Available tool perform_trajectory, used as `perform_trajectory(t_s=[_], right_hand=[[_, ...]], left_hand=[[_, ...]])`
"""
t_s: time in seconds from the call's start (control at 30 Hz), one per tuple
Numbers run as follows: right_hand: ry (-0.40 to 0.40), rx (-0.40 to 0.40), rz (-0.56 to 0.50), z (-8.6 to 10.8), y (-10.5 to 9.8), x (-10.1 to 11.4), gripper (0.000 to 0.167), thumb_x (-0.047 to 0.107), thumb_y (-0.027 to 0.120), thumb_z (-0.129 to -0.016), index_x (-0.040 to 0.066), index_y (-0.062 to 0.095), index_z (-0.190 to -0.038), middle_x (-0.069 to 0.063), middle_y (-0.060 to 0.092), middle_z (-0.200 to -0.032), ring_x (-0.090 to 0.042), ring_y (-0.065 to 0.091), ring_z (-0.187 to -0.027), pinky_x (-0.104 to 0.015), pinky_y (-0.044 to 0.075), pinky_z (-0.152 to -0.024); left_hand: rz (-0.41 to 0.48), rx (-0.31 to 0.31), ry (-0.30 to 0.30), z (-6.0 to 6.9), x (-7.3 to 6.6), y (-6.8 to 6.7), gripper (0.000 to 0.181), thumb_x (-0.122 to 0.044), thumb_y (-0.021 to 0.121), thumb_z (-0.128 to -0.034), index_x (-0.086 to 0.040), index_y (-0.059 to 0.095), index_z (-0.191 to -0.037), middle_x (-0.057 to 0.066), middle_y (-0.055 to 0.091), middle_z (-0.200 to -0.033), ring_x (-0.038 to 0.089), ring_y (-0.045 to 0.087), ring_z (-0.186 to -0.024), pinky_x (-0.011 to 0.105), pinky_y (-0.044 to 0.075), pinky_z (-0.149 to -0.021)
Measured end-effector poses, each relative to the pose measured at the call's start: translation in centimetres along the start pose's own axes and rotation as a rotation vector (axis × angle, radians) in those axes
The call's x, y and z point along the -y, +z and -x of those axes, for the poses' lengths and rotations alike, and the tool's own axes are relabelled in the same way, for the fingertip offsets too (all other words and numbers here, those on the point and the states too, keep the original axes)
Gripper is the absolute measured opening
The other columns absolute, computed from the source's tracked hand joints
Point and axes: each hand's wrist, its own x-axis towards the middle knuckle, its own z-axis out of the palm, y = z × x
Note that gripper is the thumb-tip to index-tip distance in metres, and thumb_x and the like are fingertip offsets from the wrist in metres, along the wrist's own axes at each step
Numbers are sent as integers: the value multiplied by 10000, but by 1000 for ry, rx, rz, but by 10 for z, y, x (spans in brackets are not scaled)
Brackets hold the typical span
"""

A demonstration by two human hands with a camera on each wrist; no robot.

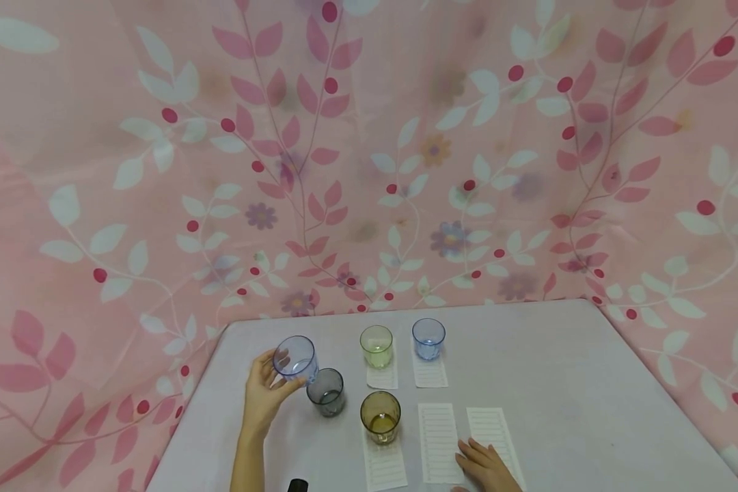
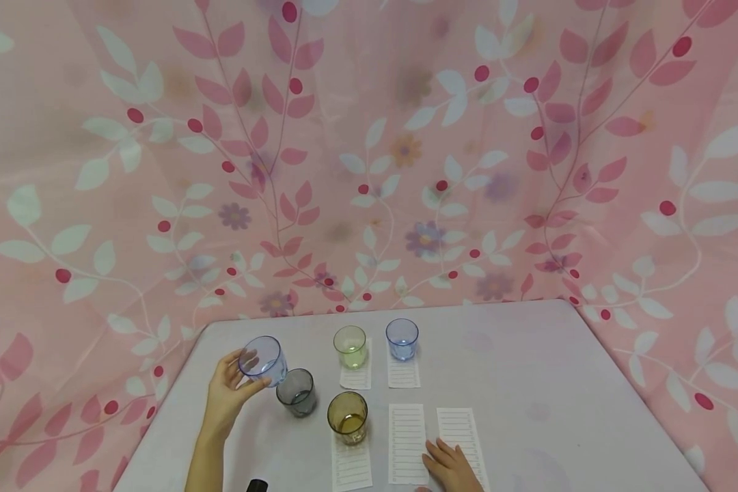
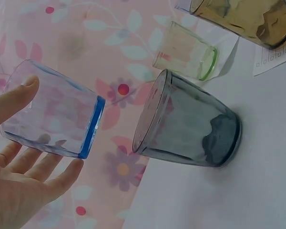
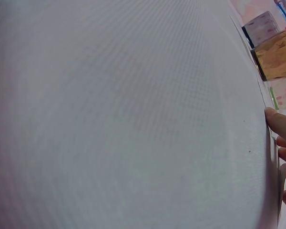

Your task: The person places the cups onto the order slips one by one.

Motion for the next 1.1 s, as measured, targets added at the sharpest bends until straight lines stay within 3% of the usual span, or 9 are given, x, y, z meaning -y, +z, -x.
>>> perform_trajectory(t_s=[0.1, 0.2, 0.23, 0.3, 0.43, 0.63, 0.8, 0.93, 1.1], right_hand=[[1, -24, 22, 2, 2, -1, 423, 383, 828, -632, 82, 744, -918, -47, 694, -1076, -225, 631, -1012, -454, 459, -900], [11, -32, 15, 2, 3, -1, 364, 327, 831, -638, 90, 747, -901, -50, 692, -1080, -211, 620, -1031, -194, 200, -1060], [10, -29, 16, 2, 3, 0, 346, 310, 830, -642, 90, 747, -896, -57, 693, -1077, -216, 620, -1029, -233, 210, -1088], [24, -21, 4, 1, 3, 1, 321, 289, 827, -648, 91, 748, -887, -74, 693, -1070, -245, 620, -1019, -137, 86, -1075], [25, 2, 14, -1, 0, 3, 307, 299, 818, -663, 100, 749, -886, -81, 696, -1061, -279, 622, -991, -450, 348, -1034], [-39, -53, -31, -2, 4, 0, 375, 337, 817, -665, 44, 737, -884, -137, 691, -1041, -284, 607, -993, -60, 3, -1040], [-89, -78, -73, -7, 11, 2, 471, 404, 789, -702, 4, 712, -938, -161, 674, -1065, -239, 595, -1048, -104, 228, -1040], [-123, -52, -70, -10, 16, 6, 478, 408, 768, -731, -26, 710, -923, -173, 673, -1053, -237, 618, -1026, -225, 521, -816], [-135, -28, -64, -11, 18, 6, 444, 350, 778, -742, -65, 709, -883, -196, 676, -1027, -265, 638, -979, -109, 431, -894]], left_hand=[[4, 16, 7, 1, 0, 4, 770, 104, 776, -662, 61, 376, -1319, 251, 494, -1326, 281, 518, -1182, 170, 474, -850], [13, 32, 1, 3, 0, 7, 762, 102, 779, -661, 54, 387, -1313, 228, 511, -1320, 257, 528, -1175, 177, 468, -861], [17, 39, -2, 3, 0, 8, 763, 101, 779, -662, 51, 387, -1314, 217, 513, -1322, 261, 523, -1181, 184, 467, -868], [23, 50, -3, 4, 0, 10, 762, 100, 778, -664, 48, 384, -1315, 212, 513, -1324, 288, 511, -1196, 202, 467, -881], [35, 62, 1, 4, -1, 13, 764, 103, 777, -663, 53, 382, -1315, 203, 515, -1323, 330, 491, -1213, 234, 470, -897], [45, 70, 10, 4, -4, 17, 766, 118, 774, -656, 63, 383, -1313, 204, 520, -1312, 315, 496, -1206, 276, 477, -913], [55, 84, 9, 5, -5, 19, 769, 116, 771, -659, 52, 381, -1319, 207, 512, -1322, 331, 484, -1218, 343, 461, -948], [54, 101, 6, 7, -5, 20, 771, 105, 778, -661, 53, 380, -1320, 216, 505, -1330, 332, 481, -1224, 362, 452, -957], [65, 111, 12, 9, -5, 22, 761, 111, 775, -664, 58, 386, -1316, 215, 510, -1325, 329, 483, -1222, 434, 429, -984]])
